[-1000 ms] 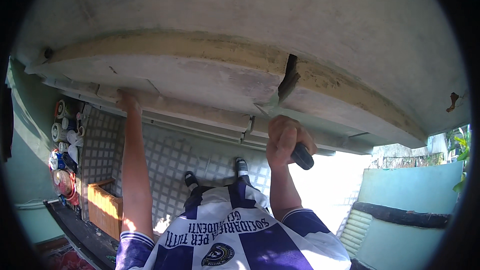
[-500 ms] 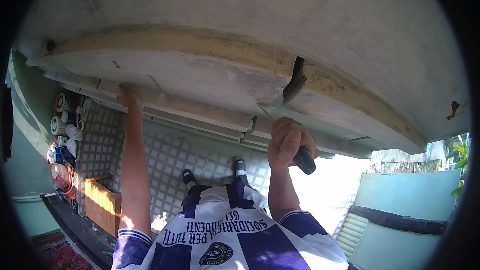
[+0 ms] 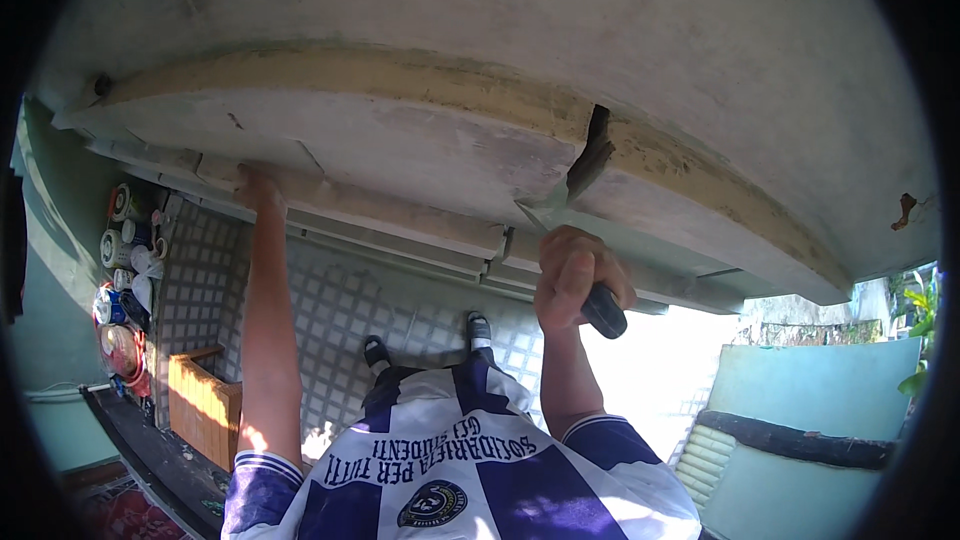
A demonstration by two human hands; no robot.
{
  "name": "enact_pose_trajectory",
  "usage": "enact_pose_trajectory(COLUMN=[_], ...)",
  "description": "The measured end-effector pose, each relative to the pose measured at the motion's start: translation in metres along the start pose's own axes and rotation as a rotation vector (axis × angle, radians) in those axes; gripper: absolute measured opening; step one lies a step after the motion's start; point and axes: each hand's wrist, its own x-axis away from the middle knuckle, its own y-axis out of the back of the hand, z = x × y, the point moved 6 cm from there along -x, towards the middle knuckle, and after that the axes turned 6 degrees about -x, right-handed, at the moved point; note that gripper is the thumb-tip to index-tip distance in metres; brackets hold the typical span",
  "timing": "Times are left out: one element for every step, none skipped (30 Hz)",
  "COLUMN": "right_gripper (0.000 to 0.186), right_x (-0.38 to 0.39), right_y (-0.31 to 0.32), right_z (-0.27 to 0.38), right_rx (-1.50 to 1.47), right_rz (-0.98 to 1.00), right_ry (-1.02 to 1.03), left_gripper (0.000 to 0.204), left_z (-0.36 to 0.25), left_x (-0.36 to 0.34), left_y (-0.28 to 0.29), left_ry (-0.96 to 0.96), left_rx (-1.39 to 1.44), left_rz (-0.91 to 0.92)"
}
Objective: Patching and smoothing a wall using a putty knife.
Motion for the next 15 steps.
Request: enact_pose_trajectory(right_gripper=[0.035,0.035,0.035,0.035,0.035,0.036,0.036,0.036,0.037,0.037,0.037,0.037,0.037,0.037,0.037], right_x=[0.002,0.006,0.007,0.006,0.004,0.002,0.003,0.006,0.01,0.015,0.016,0.011,0.006,0.003,0.006], right_y=[-0.001,-0.001,0.0,0.0,-0.002,-0.004,-0.004,-0.004,-0.001,0.002,-0.002,-0.008,-0.013,-0.012,-0.009], right_z=[-0.007,-0.019,-0.017,-0.008,0.001,0.009,0.004,-0.008,-0.02,-0.031,-0.027,-0.01,0.003,0.008,0.002], right_rx=[0.045,0.052,0.053,0.048,0.04,0.054,0.049,0.138,0.234,0.185,0.177,0.144,0.109,0.065,0.071], right_rz=[0.017,0.009,0.011,0.026,0.042,0.016,0.019,0.054,0.086,0.09,0.092,0.088,0.082,0.069,0.068], right_ry=[-0.039,-0.112,-0.112,-0.067,-0.023,0.017,0.015,-0.055,-0.121,-0.221,-0.224,-0.094,0.034,0.024,0.019], left_gripper=[0.087,0.087,0.087,0.087,0.088,0.088,0.088,0.088,0.088,0.087,0.087,0.087,0.086,0.085,0.085], left_z=[0.002,0.001,0.002,0.003,0.003,0.002,0.001,0.001,-0.006,-0.01,-0.013,-0.012,-0.012,-0.014,-0.015], left_x=[-0.002,-0.004,-0.003,-0.001,-0.001,-0.002,-0.004,-0.001,0.011,0.023,0.024,0.018,0.012,0.016,0.02], left_y=[-0.002,-0.003,-0.003,-0.004,-0.002,-0.001,0.0,0.0,-0.004,-0.006,0.001,0.004,0.006,0.006,0.005], left_ry=[-0.002,-0.006,-0.004,-0.016,-0.029,-0.027,-0.009,0.011,0.015,0.039,0.059,0.06,0.048,0.037,0.041], left_rx=[0.028,0.057,0.057,0.073,0.089,0.09,0.079,0.064,0.061,0.053,0.047,0.055,0.022,-0.023,-0.03], left_rz=[0.027,0.053,0.052,0.058,0.062,0.057,0.044,0.042,0.057,0.064,0.047,0.032,0.01,0.006,0.009])
